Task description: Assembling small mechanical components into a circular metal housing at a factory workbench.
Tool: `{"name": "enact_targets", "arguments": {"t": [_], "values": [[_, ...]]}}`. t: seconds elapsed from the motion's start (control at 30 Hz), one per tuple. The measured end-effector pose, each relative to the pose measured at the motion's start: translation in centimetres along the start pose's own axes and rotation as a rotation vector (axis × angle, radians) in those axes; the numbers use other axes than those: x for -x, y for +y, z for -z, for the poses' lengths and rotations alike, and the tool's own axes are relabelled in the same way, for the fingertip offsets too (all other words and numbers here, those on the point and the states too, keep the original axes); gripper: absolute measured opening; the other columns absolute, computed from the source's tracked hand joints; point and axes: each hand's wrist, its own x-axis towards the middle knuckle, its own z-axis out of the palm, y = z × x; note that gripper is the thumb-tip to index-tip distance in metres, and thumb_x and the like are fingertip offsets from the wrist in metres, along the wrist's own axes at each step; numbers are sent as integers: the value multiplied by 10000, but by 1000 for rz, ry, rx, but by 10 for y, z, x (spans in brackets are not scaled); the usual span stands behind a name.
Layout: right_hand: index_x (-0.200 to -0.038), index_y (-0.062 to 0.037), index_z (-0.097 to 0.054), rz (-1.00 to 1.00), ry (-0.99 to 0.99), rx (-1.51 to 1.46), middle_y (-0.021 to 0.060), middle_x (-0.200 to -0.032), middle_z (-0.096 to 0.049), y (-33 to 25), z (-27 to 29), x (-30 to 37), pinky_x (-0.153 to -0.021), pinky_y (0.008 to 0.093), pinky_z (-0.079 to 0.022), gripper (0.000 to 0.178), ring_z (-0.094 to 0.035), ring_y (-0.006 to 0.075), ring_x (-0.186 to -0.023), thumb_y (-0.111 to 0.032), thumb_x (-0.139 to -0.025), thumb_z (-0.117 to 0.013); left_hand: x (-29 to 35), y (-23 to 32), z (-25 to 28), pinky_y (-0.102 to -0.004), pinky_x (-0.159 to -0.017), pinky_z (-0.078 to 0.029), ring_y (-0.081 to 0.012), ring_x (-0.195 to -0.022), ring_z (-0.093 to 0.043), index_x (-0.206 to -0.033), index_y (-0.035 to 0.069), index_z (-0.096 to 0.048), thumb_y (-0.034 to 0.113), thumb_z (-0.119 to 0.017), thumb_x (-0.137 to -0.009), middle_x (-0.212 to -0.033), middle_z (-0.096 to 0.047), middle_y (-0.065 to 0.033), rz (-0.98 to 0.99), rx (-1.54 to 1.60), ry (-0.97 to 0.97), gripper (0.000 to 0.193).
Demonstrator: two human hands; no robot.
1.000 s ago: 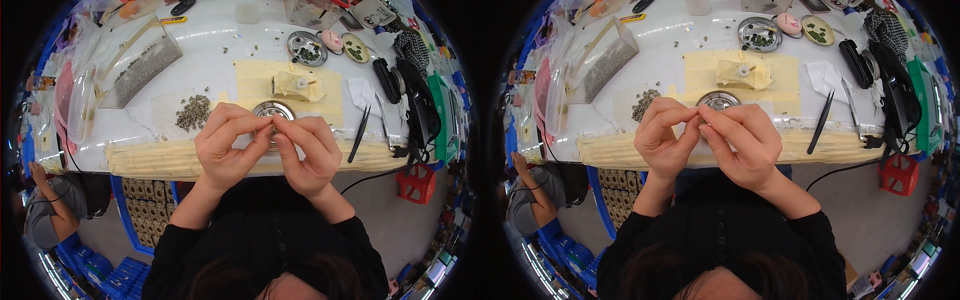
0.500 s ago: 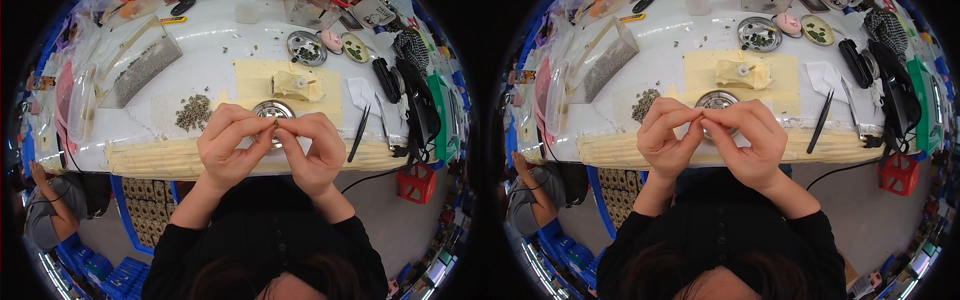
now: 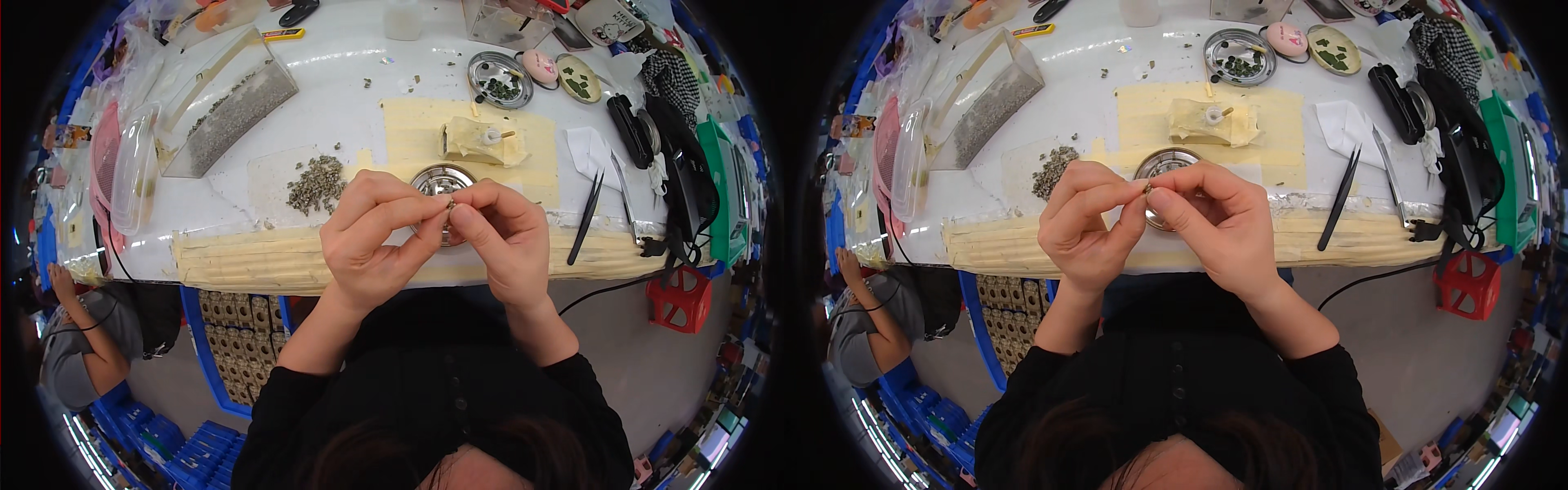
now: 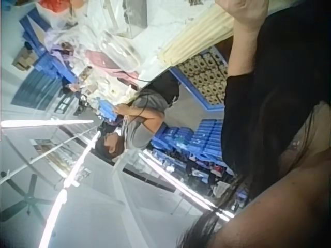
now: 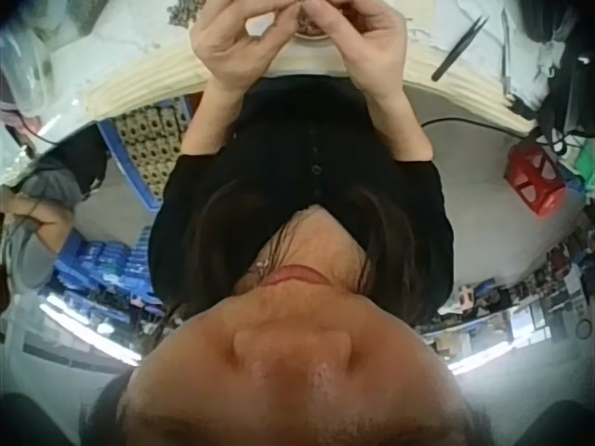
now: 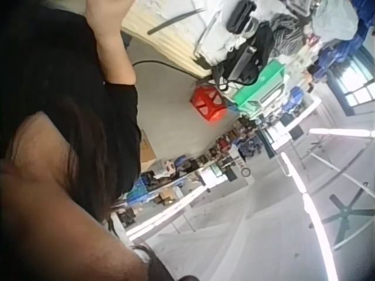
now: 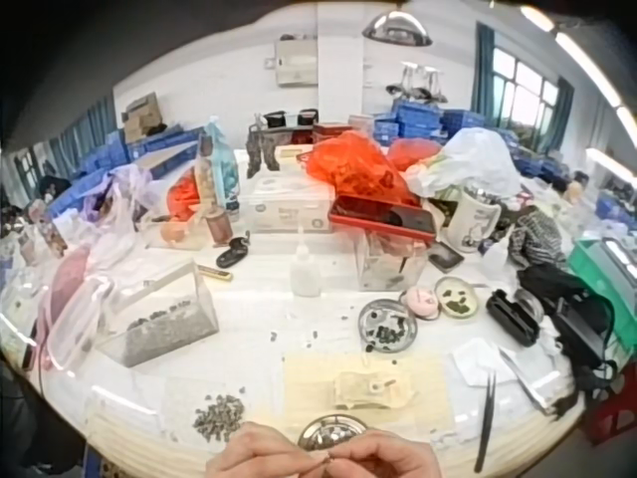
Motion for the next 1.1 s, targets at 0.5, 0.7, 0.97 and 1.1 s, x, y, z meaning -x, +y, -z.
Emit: {"name": "enact_targets", "arguments": {"t": [0.5,0.7,0.97,1.1], "values": [[-1018,-21,-742,738,58,773,75,-824,-650,3,0,-3,-591,252,-475,269,-600,135,-702,46,-759,-762,1,-1,1,-272,-618,-454,-182,-707,-601,-898,19,-728,-78,-774,-678,-797,-649,-60,32,6,2,245],[-990,7,-721,207,3,247,66,-851,-659,4,2,0,-658,226,-486,145,-607,99,-727,8,-845,-715,1,0,0,-276,-617,-455,-182,-705,-602,-896,27,-730,-79,-776,-677,-787,-647,-58,8,8,0,248],[-940,6,-716,383,70,419,66,-837,-658,3,2,-3,-636,235,-487,151,-614,118,-708,18,-795,-759,0,0,-1,-275,-609,-456,-181,-693,-596,-893,24,-728,-78,-775,-678,-784,-645,-59,9,-7,-1,243],[-973,-27,-746,775,18,753,69,-803,-647,-2,-1,-6,-589,255,-468,288,-602,179,-669,53,-701,-794,1,-3,0,-269,-610,-455,-179,-693,-594,-895,17,-726,-77,-776,-678,-790,-647,-59,10,-9,-4,242]]}}
